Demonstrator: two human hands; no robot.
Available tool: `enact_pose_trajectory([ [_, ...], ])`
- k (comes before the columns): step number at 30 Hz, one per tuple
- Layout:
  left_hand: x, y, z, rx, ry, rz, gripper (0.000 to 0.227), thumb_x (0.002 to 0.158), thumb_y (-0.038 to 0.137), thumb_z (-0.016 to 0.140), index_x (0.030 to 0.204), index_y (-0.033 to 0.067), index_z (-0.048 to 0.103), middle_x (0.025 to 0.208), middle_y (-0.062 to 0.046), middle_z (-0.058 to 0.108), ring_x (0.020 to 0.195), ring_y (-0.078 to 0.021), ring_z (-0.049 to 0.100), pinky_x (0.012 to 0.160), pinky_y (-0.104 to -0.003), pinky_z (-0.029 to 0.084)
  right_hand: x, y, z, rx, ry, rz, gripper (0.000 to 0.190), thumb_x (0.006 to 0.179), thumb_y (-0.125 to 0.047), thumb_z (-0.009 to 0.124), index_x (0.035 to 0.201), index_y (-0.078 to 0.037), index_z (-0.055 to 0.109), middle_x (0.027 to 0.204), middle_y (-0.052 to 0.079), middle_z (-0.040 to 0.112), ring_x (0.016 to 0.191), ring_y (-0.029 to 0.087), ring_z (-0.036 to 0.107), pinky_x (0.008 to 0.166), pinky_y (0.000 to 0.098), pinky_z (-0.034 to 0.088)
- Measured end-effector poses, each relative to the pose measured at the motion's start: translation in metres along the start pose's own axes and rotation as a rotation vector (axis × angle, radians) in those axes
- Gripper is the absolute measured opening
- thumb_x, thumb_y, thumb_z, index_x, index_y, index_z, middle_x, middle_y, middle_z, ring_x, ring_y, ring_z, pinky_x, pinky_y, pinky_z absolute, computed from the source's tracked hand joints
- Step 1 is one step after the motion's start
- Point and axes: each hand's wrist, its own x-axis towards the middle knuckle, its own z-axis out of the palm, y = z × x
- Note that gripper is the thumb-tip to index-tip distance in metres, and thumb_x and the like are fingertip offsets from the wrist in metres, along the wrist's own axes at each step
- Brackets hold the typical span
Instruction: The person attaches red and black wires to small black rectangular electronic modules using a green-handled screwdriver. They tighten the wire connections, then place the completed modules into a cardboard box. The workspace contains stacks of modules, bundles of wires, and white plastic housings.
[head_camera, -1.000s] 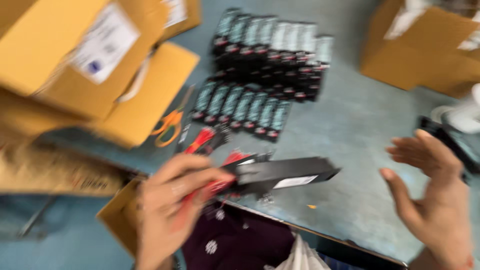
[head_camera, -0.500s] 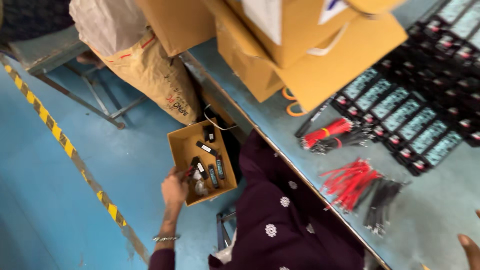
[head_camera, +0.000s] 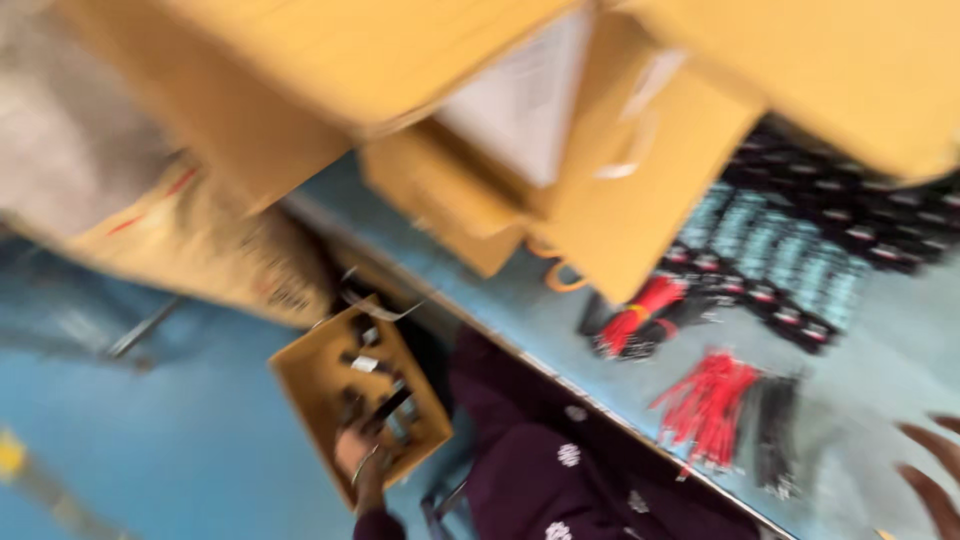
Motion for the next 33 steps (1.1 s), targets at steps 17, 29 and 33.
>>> enact_pose_trajectory([
  [17,-0.005,0.075,0.003,-0.716,-0.067,0.711,0.023,0.092,0.003,0.072,0.115,0.0004,0.072,0.105,-0.017,0.075,0.097,-0.0224,0.076,0.09,-0.032,0.062,0.063,-0.046,-0.088,0.273,-0.035,-0.075,0.04,0.087,-0.023,0.067,0.126,-0.012,0.065,0.13,0.012,0.063,0.109,0.035,0.065,0.09,0.0431,0.053],
  [29,-0.188,0.413,-0.125,-0.29,-0.179,1.186,0.037,0.089,0.02,0.071,0.122,0.0046,0.069,0.131,-0.015,0.069,0.117,-0.0345,0.067,0.097,-0.04,0.053,0.141,-0.058,-0.029,0.523,0.081,-0.236,0.057,0.092,-0.037,0.067,0.14,-0.009,0.053,0.146,0.024,0.047,0.133,0.044,0.047,0.108,0.051,0.042],
  [33,-0.163,0.477,-0.078,-0.049,-0.133,1.219,0.062,0.09,0.034,0.07,0.137,-0.0045,0.054,0.143,-0.026,0.055,0.128,-0.0424,0.055,0.102,-0.047,0.047,0.141,-0.07,-0.004,0.472,0.105,-0.114,0.072,0.089,-0.049,0.068,0.146,-0.009,0.049,0.153,0.029,0.035,0.14,0.049,0.037,0.11,0.0565,0.035],
])
